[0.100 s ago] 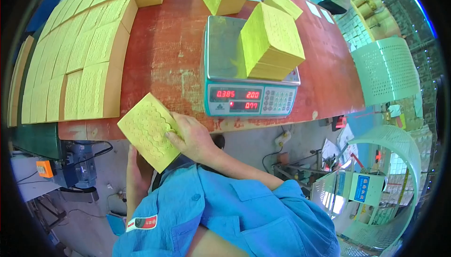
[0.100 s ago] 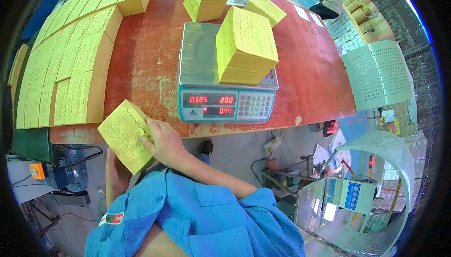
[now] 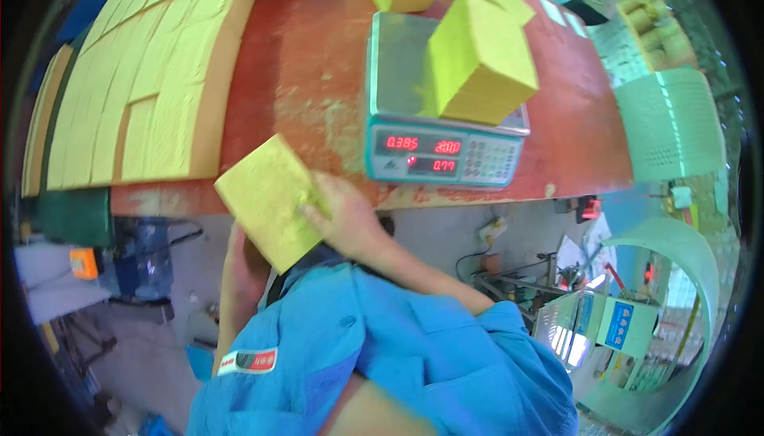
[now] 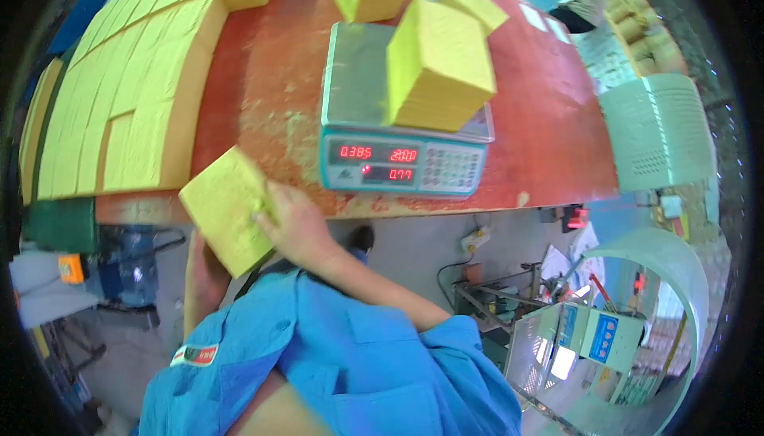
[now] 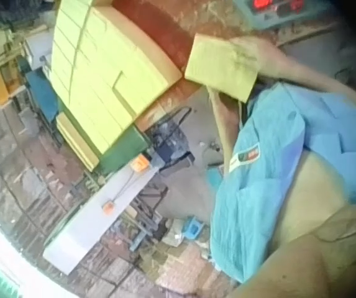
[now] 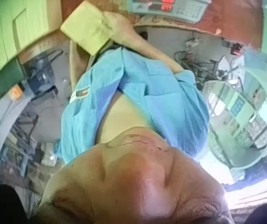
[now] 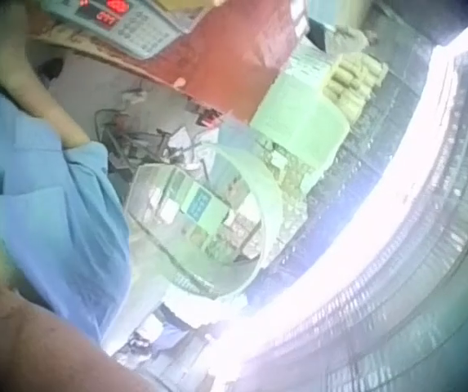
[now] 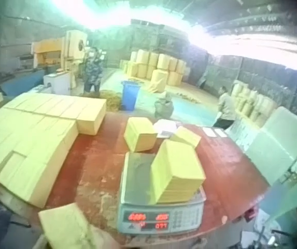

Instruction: Weighing and stacking bundles of yellow paper on a digital scale in a factory setting.

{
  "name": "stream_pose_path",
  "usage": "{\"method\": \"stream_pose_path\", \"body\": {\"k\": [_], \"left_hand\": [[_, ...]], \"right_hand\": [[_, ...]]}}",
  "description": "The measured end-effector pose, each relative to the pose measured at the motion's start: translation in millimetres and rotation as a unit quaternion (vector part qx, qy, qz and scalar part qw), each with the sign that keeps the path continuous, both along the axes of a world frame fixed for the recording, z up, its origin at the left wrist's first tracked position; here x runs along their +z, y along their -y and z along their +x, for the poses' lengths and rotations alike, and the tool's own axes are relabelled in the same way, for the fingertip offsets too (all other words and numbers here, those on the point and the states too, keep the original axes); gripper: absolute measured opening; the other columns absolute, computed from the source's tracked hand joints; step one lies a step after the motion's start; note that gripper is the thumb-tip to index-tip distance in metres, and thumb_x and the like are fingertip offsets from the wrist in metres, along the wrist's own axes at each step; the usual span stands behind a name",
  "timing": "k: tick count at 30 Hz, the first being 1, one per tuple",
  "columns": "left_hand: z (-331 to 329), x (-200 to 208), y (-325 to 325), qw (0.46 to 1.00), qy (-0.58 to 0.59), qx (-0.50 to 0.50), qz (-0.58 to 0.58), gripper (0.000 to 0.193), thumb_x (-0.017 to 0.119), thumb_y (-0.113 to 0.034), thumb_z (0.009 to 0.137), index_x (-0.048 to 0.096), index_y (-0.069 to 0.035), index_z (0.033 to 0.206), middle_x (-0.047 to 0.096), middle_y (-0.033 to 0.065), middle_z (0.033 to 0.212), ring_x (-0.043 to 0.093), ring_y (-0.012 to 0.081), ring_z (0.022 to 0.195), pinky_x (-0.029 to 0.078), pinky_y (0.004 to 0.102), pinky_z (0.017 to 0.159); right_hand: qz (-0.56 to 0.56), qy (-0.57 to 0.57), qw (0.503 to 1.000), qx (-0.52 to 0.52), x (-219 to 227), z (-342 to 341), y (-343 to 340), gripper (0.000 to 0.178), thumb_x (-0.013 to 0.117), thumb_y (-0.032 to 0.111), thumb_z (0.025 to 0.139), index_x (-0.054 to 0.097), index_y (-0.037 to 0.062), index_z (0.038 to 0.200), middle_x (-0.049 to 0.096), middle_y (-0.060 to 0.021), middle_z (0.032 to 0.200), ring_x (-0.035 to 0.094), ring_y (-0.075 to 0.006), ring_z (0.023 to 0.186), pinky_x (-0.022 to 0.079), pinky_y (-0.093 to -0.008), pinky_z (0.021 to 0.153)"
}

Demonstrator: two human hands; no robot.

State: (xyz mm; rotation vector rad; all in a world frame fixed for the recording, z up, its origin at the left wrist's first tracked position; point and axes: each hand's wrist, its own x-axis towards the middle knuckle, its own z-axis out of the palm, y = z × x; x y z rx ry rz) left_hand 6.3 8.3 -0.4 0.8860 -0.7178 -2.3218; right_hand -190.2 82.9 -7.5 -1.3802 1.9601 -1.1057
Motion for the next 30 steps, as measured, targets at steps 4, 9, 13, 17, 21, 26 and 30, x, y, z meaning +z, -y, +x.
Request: {"method": "stream_pose_path", "body": {"k": [4,9,13,17,21,26,30], "left_hand": [[2.7,-6.7,-1.9,0.994,0.084,0.001,-0.068,0.065,0.061,-0.027,0.091,0.03,-0.008,0.144,0.046,0.0112,0.14,0.047,0.0241,0.127,0.041,0.0393,0.104],[14.0,-30.9,6.5,0.997,0.007,0.055,0.053,0.06,0.063,-0.026,0.086,0.04,-0.007,0.139,0.055,0.0125,0.13,0.056,0.0254,0.117,0.046,0.0397,0.1],[12.1,-30.7,12.0,0.987,-0.116,0.029,0.107,0.056,0.06,-0.035,0.086,0.05,-0.006,0.132,0.062,0.0108,0.123,0.061,0.027,0.11,0.049,0.0421,0.096],[-30.8,34.1,17.7,0.992,-0.072,-0.014,-0.101,0.068,0.052,-0.042,0.089,0.036,-0.007,0.145,0.046,0.0142,0.144,0.047,0.0309,0.129,0.039,0.0491,0.107],[-143.5,152.2,35.6,0.973,-0.038,-0.097,-0.207,0.051,0.049,-0.025,0.097,0.041,0.005,0.137,0.051,0.0204,0.135,0.054,0.0273,0.123,0.045,0.0388,0.103],[-300.9,229.0,43.2,0.926,-0.018,-0.216,-0.309,0.046,0.068,-0.035,0.087,0.057,-0.007,0.122,0.066,0.0068,0.107,0.064,0.0154,0.101,0.052,0.0347,0.086],[-362.8,226.7,45.8,0.904,0.062,-0.264,-0.329,0.061,0.071,-0.046,0.08,0.056,-0.009,0.126,0.063,0.0049,0.111,0.061,0.0173,0.103,0.051,0.0384,0.085]], "right_hand": [[-0.031,0.042,0.998,-0.016,11.9,9.4,-3.4,0.057,0.067,0.03,0.084,0.051,-0.0032,0.128,0.058,-0.0252,0.119,0.056,-0.0377,0.112,0.044,-0.0421,0.097],[-0.059,0.311,0.948,-0.042,-4.0,-22.4,-32.7,0.046,0.061,0.021,0.092,0.049,-0.0027,0.13,0.062,-0.0162,0.117,0.06,-0.0165,0.104,0.049,-0.0306,0.088],[0.058,0.356,0.932,-0.025,13.6,-35.7,-52.5,0.046,0.057,0.025,0.096,0.049,-0.0047,0.13,0.061,-0.0162,0.12,0.06,-0.0192,0.107,0.047,-0.0303,0.092],[-0.091,0.259,0.962,0.001,69.9,-58.0,-54.0,0.054,0.053,0.033,0.097,0.046,-0.008,0.132,0.058,-0.0201,0.125,0.056,-0.024,0.114,0.043,-0.0342,0.097],[-0.093,0.251,0.963,-0.042,142.0,-140.7,-63.0,0.059,0.055,0.042,0.095,0.052,-0.0071,0.128,0.062,-0.0165,0.116,0.06,-0.0202,0.103,0.048,-0.0321,0.089],[-0.155,0.237,0.95,-0.133,203.2,-259.3,-73.2,0.046,0.051,0.041,0.096,0.064,0.0014,0.115,0.066,-0.0078,0.096,0.062,-0.0166,0.08,0.052,-0.0304,0.07],[-0.089,0.274,0.949,-0.129,192.0,-314.3,-80.2,0.04,0.043,0.037,0.1,0.063,0.0049,0.111,0.064,-0.0019,0.09,0.062,-0.0116,0.078,0.052,-0.0301,0.071]]}}
